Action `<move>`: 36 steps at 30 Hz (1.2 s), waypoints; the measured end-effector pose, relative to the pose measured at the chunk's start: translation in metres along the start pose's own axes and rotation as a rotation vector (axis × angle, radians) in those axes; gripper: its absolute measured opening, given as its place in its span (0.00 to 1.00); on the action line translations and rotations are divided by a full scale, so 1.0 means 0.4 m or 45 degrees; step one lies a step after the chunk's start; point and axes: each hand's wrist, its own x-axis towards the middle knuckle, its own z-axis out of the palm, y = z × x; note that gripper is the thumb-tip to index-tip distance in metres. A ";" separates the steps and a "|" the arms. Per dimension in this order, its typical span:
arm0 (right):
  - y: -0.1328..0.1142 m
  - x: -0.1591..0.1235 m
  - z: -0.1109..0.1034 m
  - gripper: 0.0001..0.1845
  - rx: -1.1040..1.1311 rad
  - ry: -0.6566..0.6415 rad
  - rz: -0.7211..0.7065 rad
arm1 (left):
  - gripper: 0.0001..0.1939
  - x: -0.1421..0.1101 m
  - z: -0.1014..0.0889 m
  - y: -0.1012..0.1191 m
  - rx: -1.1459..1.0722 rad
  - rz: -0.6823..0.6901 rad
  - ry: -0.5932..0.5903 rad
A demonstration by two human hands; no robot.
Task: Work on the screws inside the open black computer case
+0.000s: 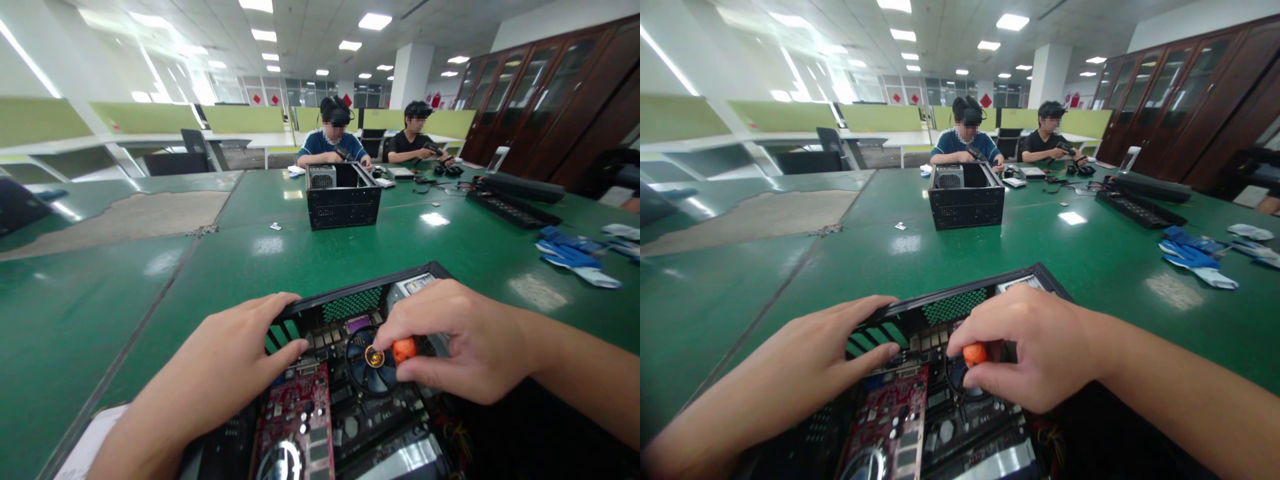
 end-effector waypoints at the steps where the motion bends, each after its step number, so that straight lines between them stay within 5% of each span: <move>1: -0.002 0.000 -0.001 0.06 0.037 0.003 -0.007 | 0.33 0.000 0.001 -0.001 0.001 -0.002 0.004; 27: -0.006 0.001 0.014 0.08 -0.051 0.035 -0.100 | 0.34 0.001 0.005 0.002 -0.007 0.029 0.005; 36: -0.002 0.009 0.018 0.17 -0.151 0.091 -0.126 | 0.33 0.000 0.010 -0.010 -0.016 0.043 0.033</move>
